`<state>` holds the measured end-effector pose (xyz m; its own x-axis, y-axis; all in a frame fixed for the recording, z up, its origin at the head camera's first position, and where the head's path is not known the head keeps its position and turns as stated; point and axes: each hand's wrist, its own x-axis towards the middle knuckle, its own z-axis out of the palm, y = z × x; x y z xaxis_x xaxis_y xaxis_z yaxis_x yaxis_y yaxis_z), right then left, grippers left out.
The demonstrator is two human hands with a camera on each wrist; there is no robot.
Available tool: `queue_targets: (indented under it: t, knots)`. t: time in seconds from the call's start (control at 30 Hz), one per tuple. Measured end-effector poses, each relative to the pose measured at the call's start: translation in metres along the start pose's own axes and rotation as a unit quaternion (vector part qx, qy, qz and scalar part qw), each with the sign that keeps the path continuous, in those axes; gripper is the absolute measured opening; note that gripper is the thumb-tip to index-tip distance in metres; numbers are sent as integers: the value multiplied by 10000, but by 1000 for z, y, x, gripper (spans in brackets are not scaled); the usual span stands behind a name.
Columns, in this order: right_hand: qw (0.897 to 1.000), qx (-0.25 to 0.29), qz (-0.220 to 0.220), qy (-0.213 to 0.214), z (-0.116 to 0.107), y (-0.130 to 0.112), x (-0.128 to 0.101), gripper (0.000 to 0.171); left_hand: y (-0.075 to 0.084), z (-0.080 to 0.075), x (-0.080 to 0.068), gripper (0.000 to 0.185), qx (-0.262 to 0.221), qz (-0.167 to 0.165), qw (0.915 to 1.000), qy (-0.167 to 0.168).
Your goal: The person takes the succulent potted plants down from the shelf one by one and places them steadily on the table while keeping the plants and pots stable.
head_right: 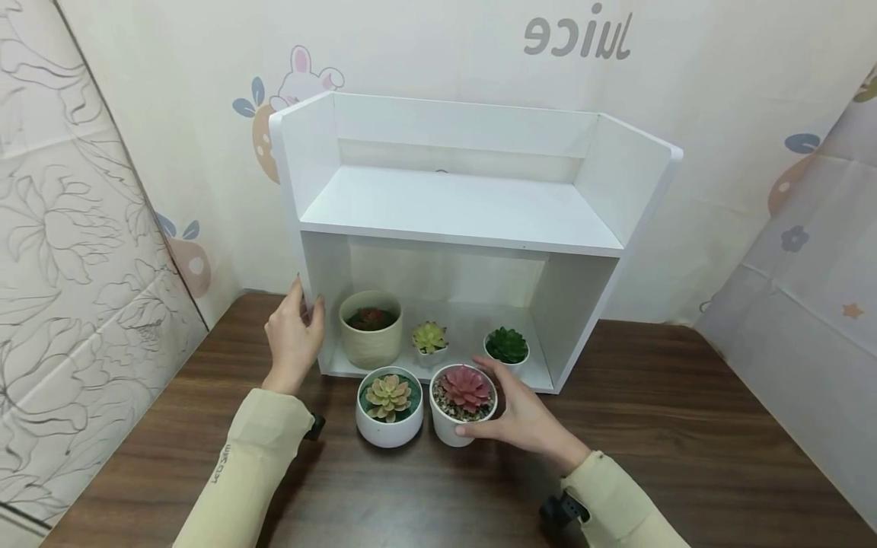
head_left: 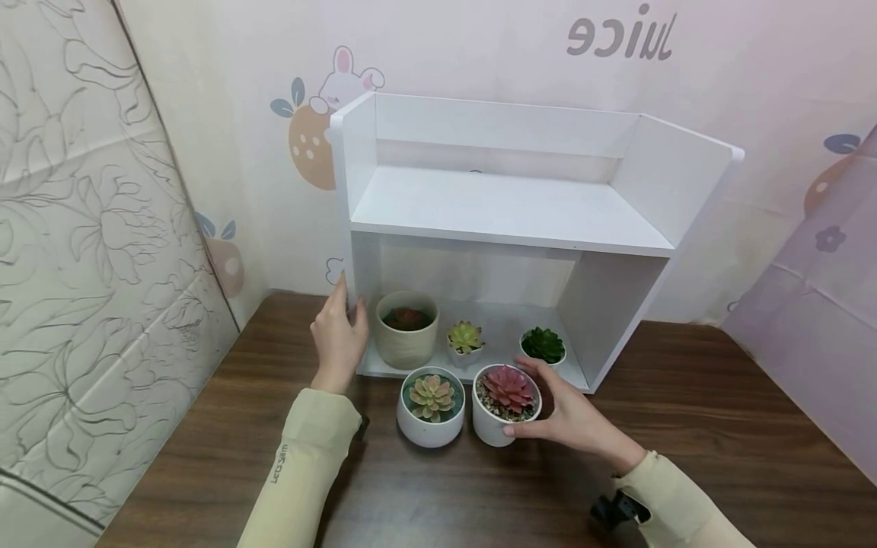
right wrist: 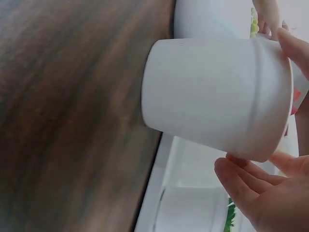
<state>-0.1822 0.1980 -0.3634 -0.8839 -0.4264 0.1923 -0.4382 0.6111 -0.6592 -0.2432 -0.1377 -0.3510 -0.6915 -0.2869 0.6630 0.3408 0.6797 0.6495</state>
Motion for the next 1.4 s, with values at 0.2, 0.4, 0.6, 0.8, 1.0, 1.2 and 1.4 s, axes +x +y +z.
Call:
queue_targets:
  t: [0.2, 0.4, 0.6, 0.8, 1.0, 1.2, 1.4]
  knots:
    - [9998, -26, -208, -14, -6, -15, 8, 90, 0, -1, 0, 48, -16, 13, 10000, 40]
    - [9993, -227, -302, -31, -8, -25, 16, 88, 0, -1, 0, 48, -14, 27, 10000, 54]
    - [9991, -253, -350, -57, -9, -37, 26, 85, 1, 0, 0, 48, -21, 28, 10000, 72]
    - [9991, -278, -299, -121, -7, -47, 32, 87, 2, -1, 1, 48, 36, -8, 10000, 47]
    - [9991, -303, -268, -106, -3, -57, 40, 88, 3, -2, 1, 49, 36, -54, 10000, 4]
    - [9995, -272, -108, -131, 1, -69, 50, 88, 2, -2, -1, 49, 32, -82, 10000, -19]
    - [9993, -177, 253, -199, 6, -77, 60, 90, 1, -1, -1, 49, 20, -45, 10000, 23]
